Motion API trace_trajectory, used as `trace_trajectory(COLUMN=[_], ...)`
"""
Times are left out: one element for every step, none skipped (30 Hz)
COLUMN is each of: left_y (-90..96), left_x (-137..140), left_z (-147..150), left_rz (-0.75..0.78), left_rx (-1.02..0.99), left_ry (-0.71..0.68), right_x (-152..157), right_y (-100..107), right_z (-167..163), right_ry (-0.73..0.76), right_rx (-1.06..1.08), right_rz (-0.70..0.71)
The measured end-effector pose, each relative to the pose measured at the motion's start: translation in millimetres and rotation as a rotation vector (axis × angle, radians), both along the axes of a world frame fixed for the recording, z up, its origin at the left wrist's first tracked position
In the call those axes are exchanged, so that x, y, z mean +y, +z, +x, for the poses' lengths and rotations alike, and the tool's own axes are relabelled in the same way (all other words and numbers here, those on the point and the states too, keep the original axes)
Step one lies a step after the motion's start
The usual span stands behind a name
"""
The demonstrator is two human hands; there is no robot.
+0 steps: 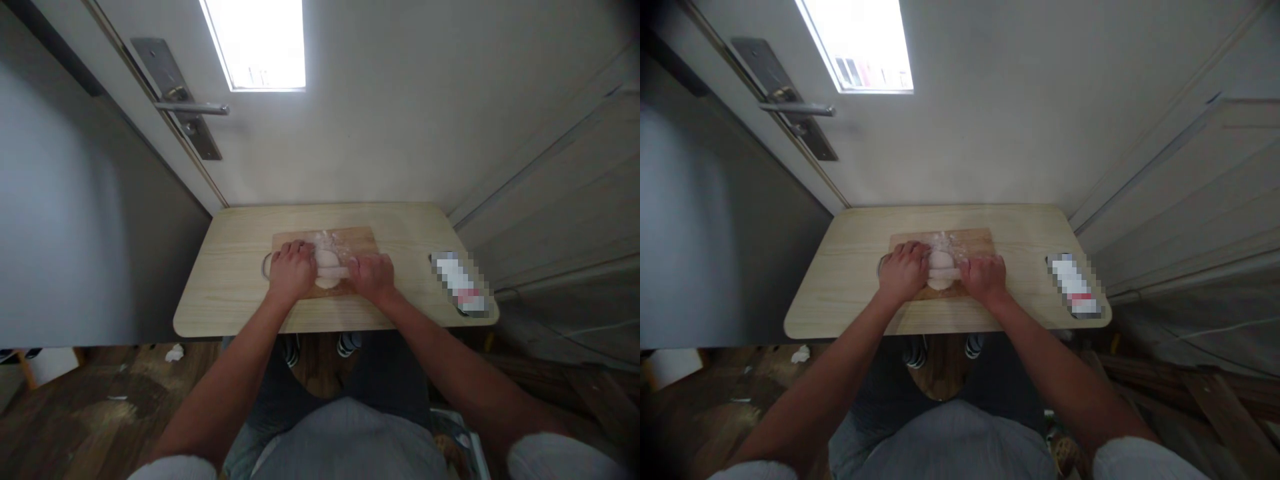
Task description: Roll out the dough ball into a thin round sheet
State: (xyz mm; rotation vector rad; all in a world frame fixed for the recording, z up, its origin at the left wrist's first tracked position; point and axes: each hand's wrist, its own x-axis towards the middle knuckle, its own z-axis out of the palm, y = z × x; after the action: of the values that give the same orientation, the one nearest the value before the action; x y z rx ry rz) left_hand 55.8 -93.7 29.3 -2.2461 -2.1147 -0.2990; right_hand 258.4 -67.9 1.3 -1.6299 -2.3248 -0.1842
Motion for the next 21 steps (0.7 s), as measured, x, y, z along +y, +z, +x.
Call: trace_trajectory(left_y=[-0.2,-0.2,-0.1,0.0,0.1,0.4,0.6,0.9,1.2,1.7,2.3,3.2,4.2,5.6,7.1,8.8,10.6,12.4,13.9,15.0,15.7], left_x=[-0.2,-0.4,-0.5,-0.6,-0.6,-0.6,-0.6,-0.5,-0.5,-0.5,-0.7,-1.0,-1.5,-2.0,-2.6,-3.0,-3.2,-3.0,-2.6,-1.9,-1.1], left_z=[0.3,0.6,0.9,1.1,1.3,1.4,1.4,1.4,1.3,1.1,0.9,0.6,0.0,-0.7,-1.9,-3.3,-5.0,-6.9,-9.0,-10.9,-12.6], left_rz=[0.001,0.002,0.004,0.005,0.007,0.009,0.011,0.012,0.013,0.013,0.012,0.01,0.007,0.006,0.006,0.008,0.013,0.017,0.017,0.012,0.001], left_rx=[0.001,0.003,0.007,0.013,0.019,0.025,0.028,0.027,0.025,0.021,0.016,0.01,0.004,-0.002,-0.009,-0.016,-0.023,-0.028,-0.032,-0.034,-0.034], left_ry=[-0.002,-0.002,0.0,0.003,0.006,0.008,0.007,0.004,0.0,-0.003,-0.004,-0.001,0.003,0.007,0.011,0.015,0.022,0.03,0.04,0.053,0.067], right_x=[0.4,0.7,0.8,0.8,0.6,0.2,-0.3,-0.8,-1.4,-1.8,-2.0,-1.8,-1.0,0.3,2.2,4.8,7.8,11.2,14.8,18.4,21.6], right_y=[-0.8,-1.2,-1.4,-1.2,-0.9,-0.3,0.4,1.4,2.5,4.0,5.8,8.0,10.5,13.3,16.2,19.1,21.8,24.1,25.8,26.8,27.2], right_z=[0.1,0.0,-0.2,-0.6,-1.0,-1.4,-1.8,-1.9,-1.9,-1.7,-1.5,-1.3,-1.5,-2.1,-3.3,-5.1,-7.7,-10.7,-14.0,-17.3,-20.3], right_ry=[0.009,0.016,0.02,0.021,0.019,0.016,0.013,0.012,0.01,0.006,0.002,0.0,-0.002,-0.003,-0.001,0.006,0.016,0.027,0.037,0.045,0.051], right_rx=[-0.004,-0.01,-0.016,-0.02,-0.024,-0.024,-0.023,-0.021,-0.017,-0.014,-0.009,-0.004,0.0,0.004,0.006,0.006,0.005,0.003,0.002,0.0,-0.005], right_rz=[0.0,-0.003,-0.01,-0.021,-0.032,-0.043,-0.051,-0.056,-0.059,-0.059,-0.059,-0.057,-0.054,-0.049,-0.043,-0.036,-0.03,-0.026,-0.027,-0.032,-0.04])
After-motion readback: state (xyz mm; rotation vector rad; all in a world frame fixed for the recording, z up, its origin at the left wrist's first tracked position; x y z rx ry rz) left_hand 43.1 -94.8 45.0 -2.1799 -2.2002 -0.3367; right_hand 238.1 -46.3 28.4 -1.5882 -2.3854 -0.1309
